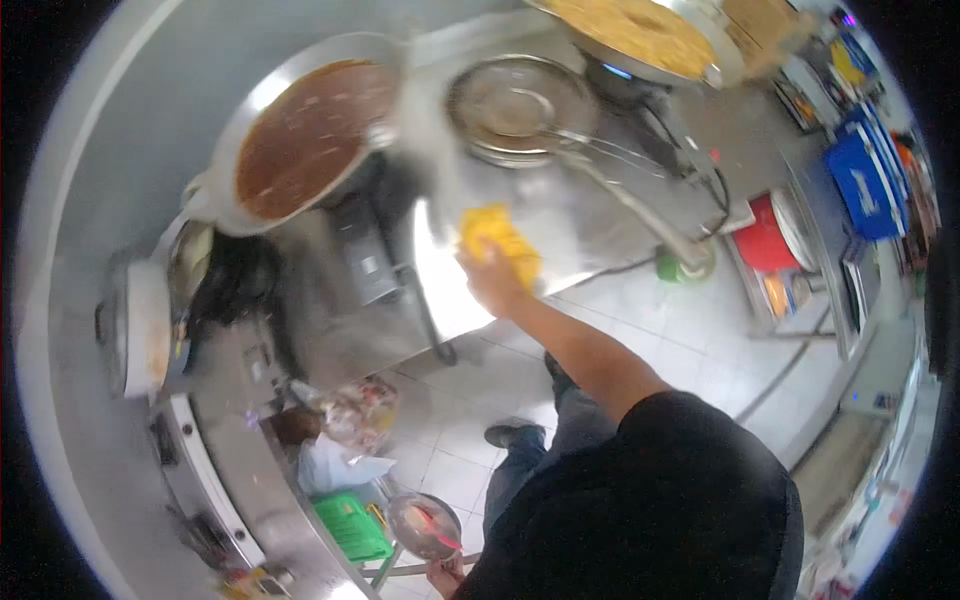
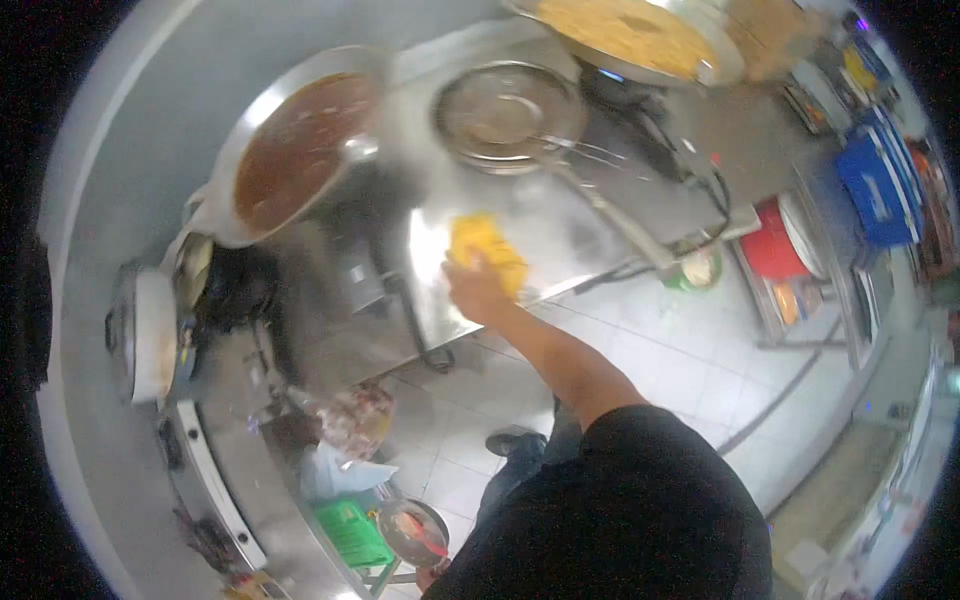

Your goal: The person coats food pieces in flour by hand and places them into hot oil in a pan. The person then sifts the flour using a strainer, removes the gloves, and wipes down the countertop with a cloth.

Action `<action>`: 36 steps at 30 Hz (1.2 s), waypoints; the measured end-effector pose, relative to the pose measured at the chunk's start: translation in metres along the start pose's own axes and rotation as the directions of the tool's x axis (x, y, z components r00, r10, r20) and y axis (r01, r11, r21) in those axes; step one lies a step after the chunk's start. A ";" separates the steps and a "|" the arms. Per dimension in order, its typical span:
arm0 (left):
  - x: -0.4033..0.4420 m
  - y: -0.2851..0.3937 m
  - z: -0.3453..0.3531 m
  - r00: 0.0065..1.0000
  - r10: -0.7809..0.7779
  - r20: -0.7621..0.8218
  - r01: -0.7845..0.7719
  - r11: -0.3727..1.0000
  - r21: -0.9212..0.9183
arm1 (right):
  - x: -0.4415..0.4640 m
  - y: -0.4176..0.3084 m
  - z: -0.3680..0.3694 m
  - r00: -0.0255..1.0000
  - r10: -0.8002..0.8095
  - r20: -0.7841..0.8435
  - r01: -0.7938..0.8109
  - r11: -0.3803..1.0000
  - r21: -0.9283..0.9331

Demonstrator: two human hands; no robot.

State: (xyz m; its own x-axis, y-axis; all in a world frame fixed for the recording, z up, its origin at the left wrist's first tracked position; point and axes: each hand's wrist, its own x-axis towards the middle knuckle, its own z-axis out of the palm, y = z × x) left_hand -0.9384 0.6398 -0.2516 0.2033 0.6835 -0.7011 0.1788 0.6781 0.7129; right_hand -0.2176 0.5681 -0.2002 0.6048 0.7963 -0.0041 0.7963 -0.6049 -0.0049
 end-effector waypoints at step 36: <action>-0.056 0.096 0.267 0.903 0.197 0.381 -0.262 0.957 0.127 | -0.136 -0.016 -0.007 0.905 0.339 0.256 0.100 -0.756 0.647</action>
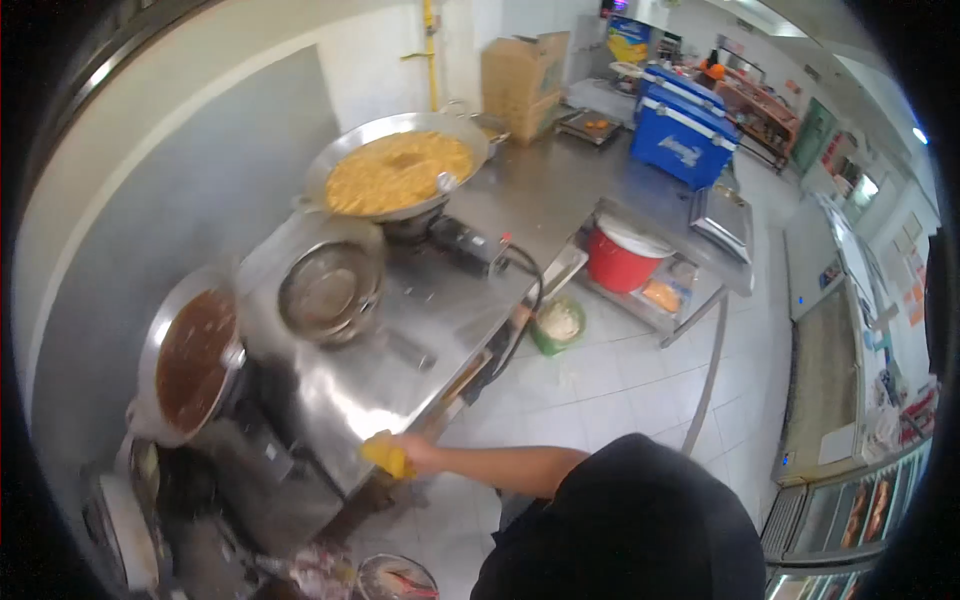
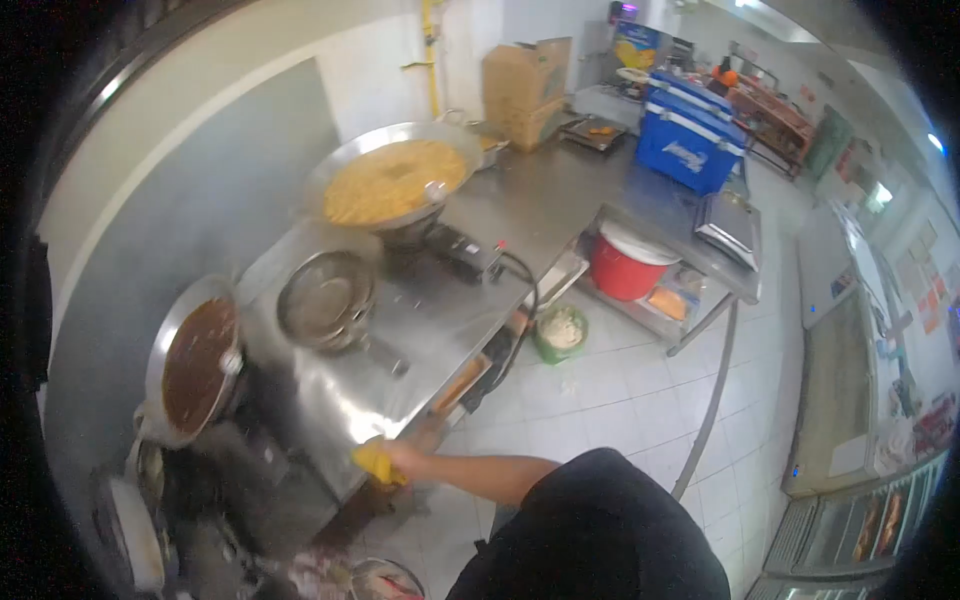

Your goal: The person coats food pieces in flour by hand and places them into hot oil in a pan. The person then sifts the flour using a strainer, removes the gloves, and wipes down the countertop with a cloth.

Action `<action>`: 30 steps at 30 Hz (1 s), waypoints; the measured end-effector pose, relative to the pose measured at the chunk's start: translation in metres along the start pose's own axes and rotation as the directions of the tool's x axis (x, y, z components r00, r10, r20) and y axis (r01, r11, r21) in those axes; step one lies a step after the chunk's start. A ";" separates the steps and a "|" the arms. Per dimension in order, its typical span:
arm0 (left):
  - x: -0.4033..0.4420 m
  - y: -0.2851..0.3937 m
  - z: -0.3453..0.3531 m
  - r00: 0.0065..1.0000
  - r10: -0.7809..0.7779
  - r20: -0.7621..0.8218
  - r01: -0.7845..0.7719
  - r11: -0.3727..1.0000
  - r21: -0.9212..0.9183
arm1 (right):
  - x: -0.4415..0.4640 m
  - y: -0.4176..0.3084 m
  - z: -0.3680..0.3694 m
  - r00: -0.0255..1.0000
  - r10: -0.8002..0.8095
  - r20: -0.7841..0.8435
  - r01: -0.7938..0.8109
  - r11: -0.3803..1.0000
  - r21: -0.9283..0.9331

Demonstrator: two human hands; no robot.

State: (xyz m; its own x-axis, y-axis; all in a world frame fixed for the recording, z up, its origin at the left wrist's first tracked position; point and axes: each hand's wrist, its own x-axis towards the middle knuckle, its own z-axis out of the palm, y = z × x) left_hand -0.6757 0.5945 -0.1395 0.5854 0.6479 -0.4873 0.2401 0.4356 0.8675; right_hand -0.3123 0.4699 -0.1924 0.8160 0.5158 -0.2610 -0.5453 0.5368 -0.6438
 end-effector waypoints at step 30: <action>-0.191 -0.205 -0.405 0.401 -0.498 -0.769 -0.351 0.691 -0.631 | -0.055 0.700 0.518 0.571 0.553 0.606 0.800 -0.211 -0.561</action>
State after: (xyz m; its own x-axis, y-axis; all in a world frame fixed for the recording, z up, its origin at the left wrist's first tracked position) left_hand -1.1499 0.6347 -0.2643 -0.4799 0.5234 -0.7041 -0.5285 0.4681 0.7082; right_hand -0.8377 1.1632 -0.2559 0.0479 0.9965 -0.0691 0.8759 -0.0752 -0.4765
